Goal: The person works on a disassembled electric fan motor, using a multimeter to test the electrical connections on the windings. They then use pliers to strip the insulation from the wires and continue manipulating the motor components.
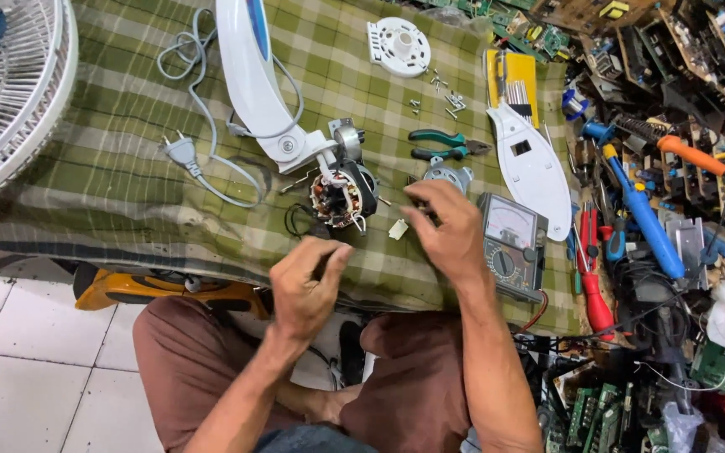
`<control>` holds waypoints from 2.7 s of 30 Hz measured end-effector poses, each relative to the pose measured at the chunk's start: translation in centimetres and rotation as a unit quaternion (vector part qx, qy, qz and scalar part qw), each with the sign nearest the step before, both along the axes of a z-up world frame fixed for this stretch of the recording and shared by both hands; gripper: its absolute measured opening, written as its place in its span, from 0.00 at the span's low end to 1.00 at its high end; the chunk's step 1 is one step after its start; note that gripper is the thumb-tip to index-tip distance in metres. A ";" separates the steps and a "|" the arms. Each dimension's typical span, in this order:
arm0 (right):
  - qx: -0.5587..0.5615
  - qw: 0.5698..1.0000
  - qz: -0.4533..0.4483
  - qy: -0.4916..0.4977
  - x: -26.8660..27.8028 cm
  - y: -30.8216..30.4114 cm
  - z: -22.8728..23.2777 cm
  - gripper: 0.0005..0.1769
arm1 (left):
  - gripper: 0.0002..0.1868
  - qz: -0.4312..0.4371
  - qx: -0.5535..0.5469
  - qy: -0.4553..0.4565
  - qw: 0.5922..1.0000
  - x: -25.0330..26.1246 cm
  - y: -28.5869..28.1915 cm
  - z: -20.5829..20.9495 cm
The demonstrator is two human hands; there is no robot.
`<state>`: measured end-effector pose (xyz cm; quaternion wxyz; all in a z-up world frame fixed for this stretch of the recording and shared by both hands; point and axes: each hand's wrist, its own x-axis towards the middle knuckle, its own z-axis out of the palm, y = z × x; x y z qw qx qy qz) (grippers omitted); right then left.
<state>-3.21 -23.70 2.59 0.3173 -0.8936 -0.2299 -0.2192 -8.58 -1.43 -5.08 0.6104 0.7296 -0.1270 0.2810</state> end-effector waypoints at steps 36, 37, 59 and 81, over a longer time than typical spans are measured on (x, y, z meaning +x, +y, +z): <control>0.203 0.955 -0.215 -0.037 -3.0 -5.8 1.7 0.13 | 0.09 -0.116 -0.206 0.196 0.952 -0.4 -1.9 2.4; 0.204 0.954 -0.217 -0.037 -3.4 -5.2 2.0 0.13 | 0.09 -0.118 -0.205 0.196 0.951 -0.4 -1.9 2.5; -0.187 0.977 -0.024 0.095 -5.3 -0.1 -1.3 0.10 | 0.09 -0.113 -0.234 0.207 0.943 -0.6 -2.2 2.7; -0.023 0.924 -0.363 0.117 -7.1 -10.1 3.7 0.14 | 0.10 -0.090 -0.185 0.277 0.938 -0.6 -1.9 4.2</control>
